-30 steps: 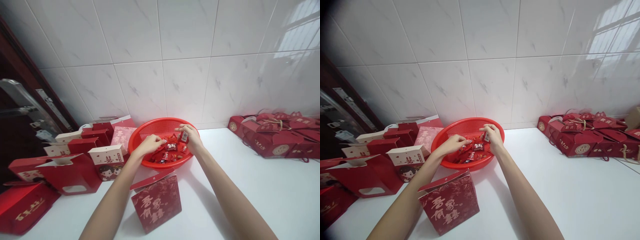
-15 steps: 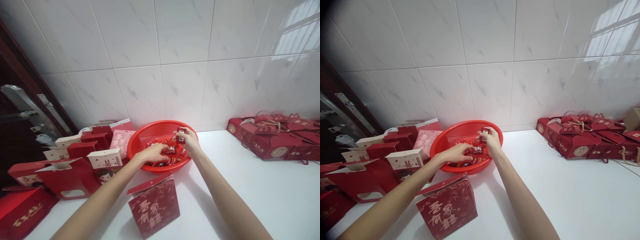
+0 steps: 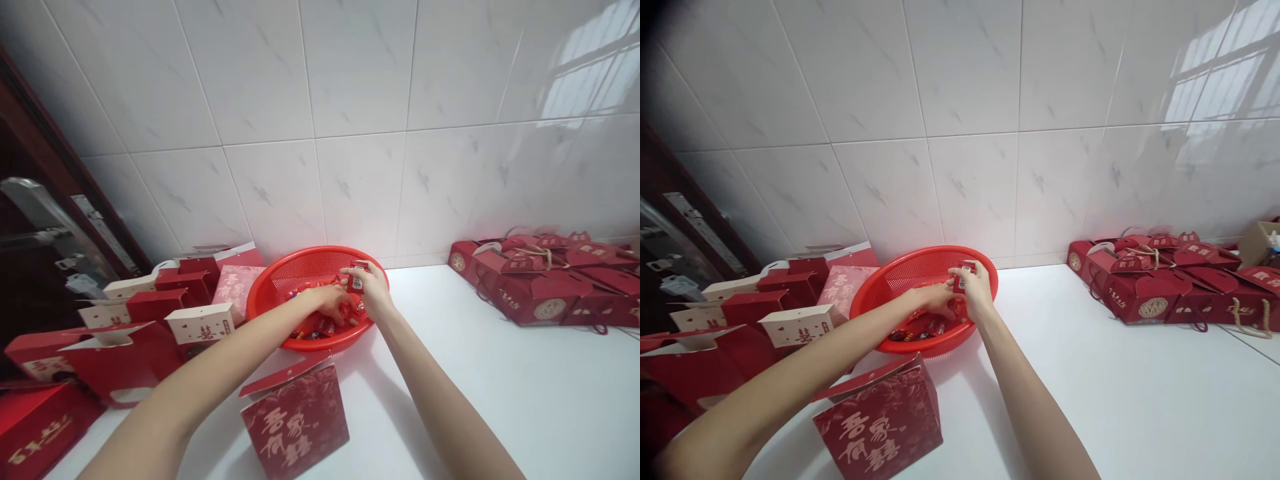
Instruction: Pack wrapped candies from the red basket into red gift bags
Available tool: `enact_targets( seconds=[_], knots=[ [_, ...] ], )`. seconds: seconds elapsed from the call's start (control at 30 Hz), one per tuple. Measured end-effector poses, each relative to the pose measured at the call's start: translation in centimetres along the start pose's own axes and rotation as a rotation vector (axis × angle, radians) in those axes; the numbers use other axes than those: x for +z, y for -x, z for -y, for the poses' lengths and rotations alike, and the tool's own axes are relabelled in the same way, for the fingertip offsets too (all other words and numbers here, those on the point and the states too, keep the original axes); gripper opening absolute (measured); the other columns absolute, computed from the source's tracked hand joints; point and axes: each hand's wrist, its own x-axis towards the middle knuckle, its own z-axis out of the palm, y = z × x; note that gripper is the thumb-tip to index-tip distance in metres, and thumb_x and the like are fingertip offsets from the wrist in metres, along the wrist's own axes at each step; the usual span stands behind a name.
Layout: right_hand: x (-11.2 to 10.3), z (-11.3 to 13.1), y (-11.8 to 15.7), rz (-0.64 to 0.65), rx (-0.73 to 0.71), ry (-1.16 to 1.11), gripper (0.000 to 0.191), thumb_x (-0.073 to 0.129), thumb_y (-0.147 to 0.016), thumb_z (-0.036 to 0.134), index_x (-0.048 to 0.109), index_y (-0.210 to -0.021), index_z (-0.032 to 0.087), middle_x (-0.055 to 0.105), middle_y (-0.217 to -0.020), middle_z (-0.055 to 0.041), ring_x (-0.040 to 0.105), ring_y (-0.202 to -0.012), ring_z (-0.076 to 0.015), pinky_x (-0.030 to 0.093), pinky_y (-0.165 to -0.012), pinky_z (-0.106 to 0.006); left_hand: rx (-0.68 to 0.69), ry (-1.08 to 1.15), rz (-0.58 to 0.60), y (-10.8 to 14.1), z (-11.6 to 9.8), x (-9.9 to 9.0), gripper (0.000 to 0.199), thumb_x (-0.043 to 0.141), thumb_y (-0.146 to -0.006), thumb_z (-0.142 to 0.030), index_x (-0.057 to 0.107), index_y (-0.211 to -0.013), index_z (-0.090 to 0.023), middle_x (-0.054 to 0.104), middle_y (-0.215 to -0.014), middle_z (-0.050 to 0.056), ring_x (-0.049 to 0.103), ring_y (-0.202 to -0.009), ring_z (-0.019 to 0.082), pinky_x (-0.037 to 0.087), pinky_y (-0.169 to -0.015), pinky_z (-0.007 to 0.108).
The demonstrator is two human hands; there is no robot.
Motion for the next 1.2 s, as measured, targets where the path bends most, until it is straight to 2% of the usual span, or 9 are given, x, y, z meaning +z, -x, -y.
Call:
enact_targets(
  seconds=[0.13, 0.33, 0.5, 0.57, 0.67, 0.8, 0.9, 1.07, 1.2],
  knots=[
    [0.3, -0.1, -0.2, 0.004, 0.005, -0.001, 0.024, 0.068, -0.060, 0.012, 0.056, -0.079, 0.019, 0.067, -0.065, 0.0028, 0.061, -0.050, -0.0119, 0.050, -0.048, -0.023, -0.109, 0.100, -0.177, -0.1, 2.4, -0.4, 0.026, 0.072, -0.071, -0.020, 0.073, -0.097, -0.022, 0.074, -0.093, 0.003, 0.067, -0.088, 0.023, 0.050, -0.080, 0.027],
    [0.3, -0.1, -0.5, -0.043, 0.029, -0.039, 0.023, 0.060, -0.066, 0.008, 0.054, -0.086, 0.019, 0.070, -0.067, 0.0011, 0.062, -0.050, -0.0130, 0.054, -0.050, -0.026, -0.178, 0.117, -0.205, 0.4, 3.7, -1.1, 0.018, 0.058, -0.080, -0.023, 0.074, -0.089, -0.023, 0.073, -0.081, 0.001, 0.067, -0.079, 0.020, 0.048, -0.075, 0.026],
    [0.3, -0.1, -0.5, -0.048, 0.026, -0.063, 0.024, 0.054, -0.069, 0.006, 0.052, -0.089, 0.019, 0.071, -0.067, -0.0002, 0.063, -0.051, -0.0149, 0.055, -0.051, -0.027, -0.264, 0.119, -0.194, 0.4, 3.2, -1.3, 0.031, 0.043, -0.087, -0.026, 0.073, -0.079, -0.021, 0.072, -0.076, 0.004, 0.068, -0.073, 0.021, 0.048, -0.070, 0.028],
    [0.2, -0.2, -0.4, -0.032, 0.008, -0.064, 0.024, 0.055, -0.068, 0.007, 0.052, -0.089, 0.020, 0.071, -0.067, -0.0002, 0.064, -0.051, -0.0153, 0.055, -0.051, -0.027, -0.279, 0.111, -0.197, 0.5, 3.0, -1.1, 0.029, 0.047, -0.086, -0.029, 0.074, -0.087, -0.022, 0.073, -0.080, 0.005, 0.069, -0.080, 0.024, 0.049, -0.074, 0.029],
    [0.3, -0.2, -0.4, -0.029, 0.000, -0.062, 0.025, 0.055, -0.068, 0.007, 0.053, -0.088, 0.020, 0.071, -0.067, 0.0003, 0.063, -0.050, -0.0148, 0.054, -0.050, -0.027, -0.272, 0.074, -0.219, 0.8, 2.8, -0.8, 0.030, 0.059, -0.080, -0.032, 0.072, -0.107, -0.025, 0.073, -0.100, 0.007, 0.066, -0.103, 0.030, 0.050, -0.086, 0.034],
    [0.5, 0.0, -0.3, -0.043, 0.026, -0.055, 0.024, 0.054, -0.069, 0.006, 0.053, -0.089, 0.018, 0.070, -0.063, 0.0011, 0.062, -0.049, -0.0140, 0.055, -0.052, -0.027, -0.322, 0.009, -0.215, 0.6, 2.8, -0.4, 0.057, 0.070, -0.075, -0.037, 0.060, -0.129, -0.022, 0.060, -0.133, 0.016, 0.055, -0.126, 0.038, 0.048, -0.098, 0.044],
    [0.5, 0.1, -0.2, -0.041, 0.030, -0.047, 0.024, 0.056, -0.068, 0.007, 0.053, -0.089, 0.018, 0.070, -0.063, 0.0010, 0.063, -0.049, -0.0141, 0.055, -0.052, -0.027, -0.335, 0.046, -0.149, 0.3, 3.1, -0.1, 0.079, 0.076, -0.071, -0.042, 0.048, -0.142, -0.020, 0.056, -0.140, 0.017, 0.053, -0.130, 0.038, 0.047, -0.102, 0.043],
    [0.4, 0.0, -0.4, -0.050, 0.026, -0.064, 0.024, 0.057, -0.068, 0.008, 0.052, -0.089, 0.019, 0.070, -0.062, 0.0030, 0.062, -0.048, -0.0128, 0.052, -0.049, -0.024, -0.225, 0.113, -0.120, -0.1, 3.3, -0.2, 0.065, 0.079, -0.067, -0.031, 0.058, -0.128, -0.023, 0.073, -0.113, 0.005, 0.067, -0.108, 0.028, 0.051, -0.090, 0.031],
    [0.3, 0.0, -0.5, -0.053, 0.031, -0.073, 0.022, 0.057, -0.069, 0.009, 0.053, -0.088, 0.019, 0.070, -0.063, 0.0029, 0.062, -0.048, -0.0125, 0.051, -0.047, -0.023, -0.286, 0.138, -0.187, 0.1, 3.3, -0.8, 0.047, 0.074, -0.068, -0.023, 0.069, -0.115, -0.026, 0.077, -0.093, 0.000, 0.071, -0.094, 0.025, 0.051, -0.080, 0.026]
  ],
)
